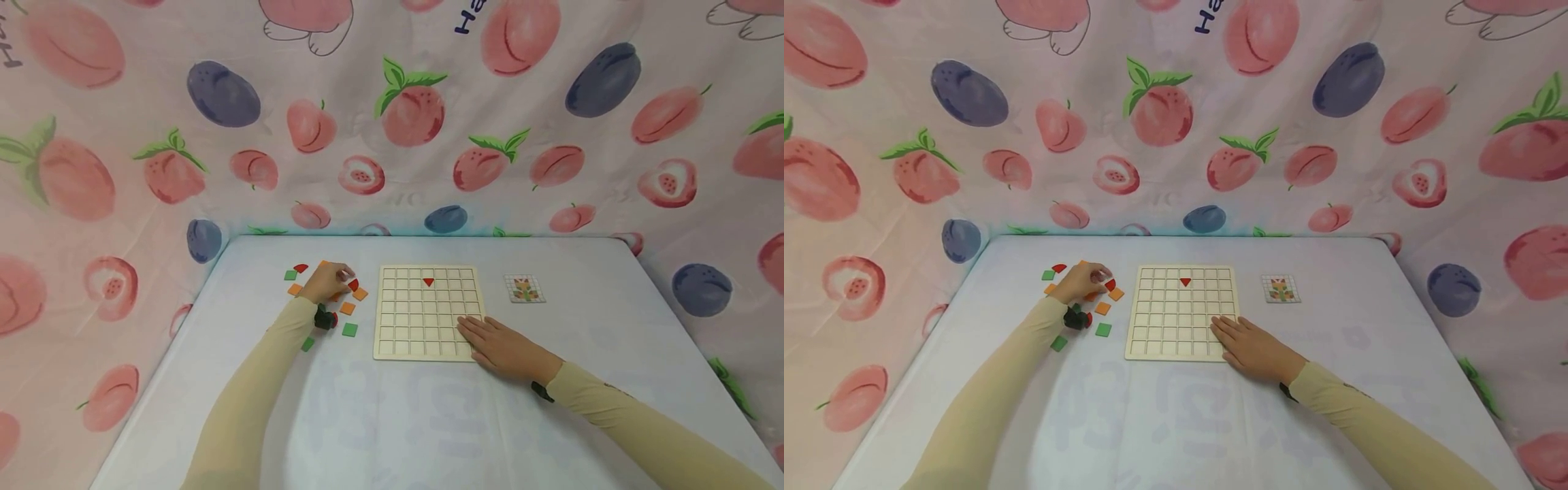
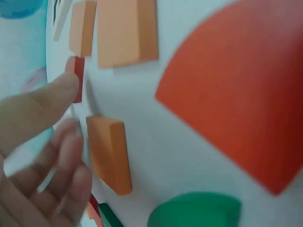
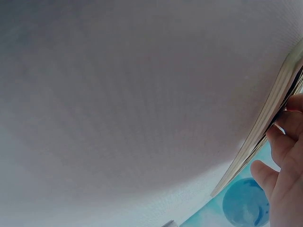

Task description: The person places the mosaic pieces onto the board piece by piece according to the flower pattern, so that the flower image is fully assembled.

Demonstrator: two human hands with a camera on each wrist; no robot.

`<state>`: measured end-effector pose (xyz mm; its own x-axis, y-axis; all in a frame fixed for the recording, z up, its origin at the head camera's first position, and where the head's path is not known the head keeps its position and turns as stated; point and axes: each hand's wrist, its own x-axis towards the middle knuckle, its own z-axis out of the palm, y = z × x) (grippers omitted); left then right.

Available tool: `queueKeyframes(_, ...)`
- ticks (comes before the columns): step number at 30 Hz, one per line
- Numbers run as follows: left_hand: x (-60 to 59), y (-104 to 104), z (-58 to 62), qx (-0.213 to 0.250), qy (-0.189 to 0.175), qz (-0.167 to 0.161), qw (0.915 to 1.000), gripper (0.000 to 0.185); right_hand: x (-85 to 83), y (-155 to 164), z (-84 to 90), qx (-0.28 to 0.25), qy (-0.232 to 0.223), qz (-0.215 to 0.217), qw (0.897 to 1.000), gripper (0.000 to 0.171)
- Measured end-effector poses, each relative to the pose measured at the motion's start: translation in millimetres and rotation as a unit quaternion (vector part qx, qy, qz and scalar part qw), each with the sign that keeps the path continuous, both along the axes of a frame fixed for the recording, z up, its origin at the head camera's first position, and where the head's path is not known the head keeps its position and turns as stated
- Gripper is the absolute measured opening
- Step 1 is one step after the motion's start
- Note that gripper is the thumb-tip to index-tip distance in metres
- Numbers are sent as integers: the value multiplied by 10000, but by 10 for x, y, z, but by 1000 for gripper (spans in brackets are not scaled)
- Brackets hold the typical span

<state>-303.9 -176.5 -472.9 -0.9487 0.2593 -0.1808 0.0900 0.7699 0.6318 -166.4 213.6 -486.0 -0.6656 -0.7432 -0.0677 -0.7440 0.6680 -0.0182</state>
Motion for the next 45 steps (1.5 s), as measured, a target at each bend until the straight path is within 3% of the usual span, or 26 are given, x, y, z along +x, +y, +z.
queueKeyframes(6,-102,-6,-48,60,-206,-379,9990,30,-4,5,-20,31,25,-7,10000,55)
queueKeyframes(12,-101,-16,-18,-55,6,-509,9987,26,-10,5,-31,58,60,2,10000,56)
queueKeyframes(25,-79,-11,7,69,242,-307,9992,23,-11,0,-12,32,-5,10,10000,56)
queueKeyframes(33,-82,231,81,363,636,-439,9963,27,-6,8,0,35,55,35,10000,55)
queueKeyframes(45,-96,668,53,641,436,-500,9957,28,-23,13,-40,76,84,24,9999,55)
